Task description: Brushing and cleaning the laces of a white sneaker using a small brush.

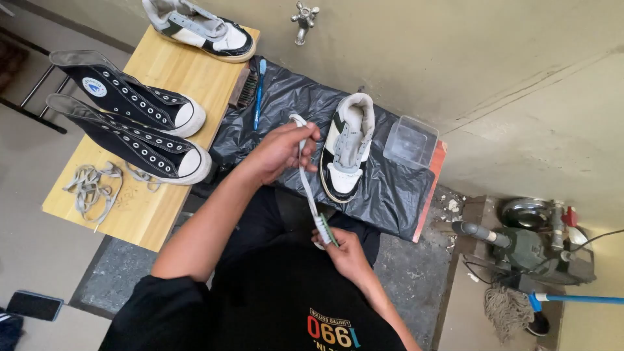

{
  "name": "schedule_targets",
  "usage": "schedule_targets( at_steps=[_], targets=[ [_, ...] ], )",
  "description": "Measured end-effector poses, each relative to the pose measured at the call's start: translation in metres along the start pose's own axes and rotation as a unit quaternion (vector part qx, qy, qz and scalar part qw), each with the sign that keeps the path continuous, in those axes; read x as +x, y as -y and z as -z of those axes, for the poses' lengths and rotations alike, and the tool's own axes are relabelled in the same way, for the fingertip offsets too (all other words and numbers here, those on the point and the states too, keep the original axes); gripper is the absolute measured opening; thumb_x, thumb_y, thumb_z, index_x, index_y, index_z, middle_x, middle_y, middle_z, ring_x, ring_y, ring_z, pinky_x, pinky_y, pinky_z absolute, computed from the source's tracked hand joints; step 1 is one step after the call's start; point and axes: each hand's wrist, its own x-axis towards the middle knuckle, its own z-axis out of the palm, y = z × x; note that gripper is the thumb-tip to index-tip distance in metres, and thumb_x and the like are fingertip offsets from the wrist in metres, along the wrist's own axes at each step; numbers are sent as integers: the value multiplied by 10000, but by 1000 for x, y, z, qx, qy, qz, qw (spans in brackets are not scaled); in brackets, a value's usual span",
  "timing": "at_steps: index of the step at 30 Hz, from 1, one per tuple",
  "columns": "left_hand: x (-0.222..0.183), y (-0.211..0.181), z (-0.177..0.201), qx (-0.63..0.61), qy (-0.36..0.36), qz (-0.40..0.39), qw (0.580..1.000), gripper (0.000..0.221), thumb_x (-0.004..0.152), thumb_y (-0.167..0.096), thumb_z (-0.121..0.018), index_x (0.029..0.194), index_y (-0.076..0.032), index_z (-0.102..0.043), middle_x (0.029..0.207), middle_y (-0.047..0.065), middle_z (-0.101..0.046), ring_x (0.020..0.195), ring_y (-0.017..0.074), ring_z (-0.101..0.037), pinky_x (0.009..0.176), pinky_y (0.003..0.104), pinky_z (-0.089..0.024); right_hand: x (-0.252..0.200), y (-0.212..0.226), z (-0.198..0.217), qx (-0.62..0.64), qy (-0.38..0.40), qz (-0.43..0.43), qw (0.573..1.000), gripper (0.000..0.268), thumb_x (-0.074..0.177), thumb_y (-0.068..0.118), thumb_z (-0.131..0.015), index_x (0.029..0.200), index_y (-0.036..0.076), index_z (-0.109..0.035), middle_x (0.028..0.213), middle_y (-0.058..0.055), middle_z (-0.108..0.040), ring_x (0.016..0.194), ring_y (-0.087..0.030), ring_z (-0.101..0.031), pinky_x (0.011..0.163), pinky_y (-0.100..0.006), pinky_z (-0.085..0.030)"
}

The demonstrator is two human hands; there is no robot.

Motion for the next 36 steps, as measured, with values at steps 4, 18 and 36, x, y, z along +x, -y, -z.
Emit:
schedule_targets(
  at_steps=[4, 18, 36],
  targets=[
    [-42, -34, -43, 231, 62, 9, 971, 450, 1032, -478, -545, 901, -52, -613, 600, -8, -429, 474, 136, -529, 556, 349, -649, 3, -18, 24, -68, -97, 60, 991, 159, 863, 67, -769, 994, -24, -769, 1076, -252, -754, 1022, -393, -724, 914, -497, -522],
    [-123, -80, -110, 656, 130, -294, 683, 439, 1035, -299, -497, 741, 4, -618, 746, 180, -609, 828, 425, -645, 673, 538, -547, 51, 100, 2, 170, -60, 173, 968, 767, 1020, 588, -374, 1267, -111, -569, 545, -106, -593, 379, -93, -493, 356, -226, -409],
    [-76, -72, -38, 637, 106, -44, 762, 499, 883, -486, -751, 635, -57, -693, 571, 134, -659, 599, 374, -676, 601, 449, -529, 21, 37, 55, 8, 55, 11, 998, 190, 939, 104, -711, 756, 60, -692, 644, -25, -673, 643, -122, -564, 637, -318, -479]
  ],
)
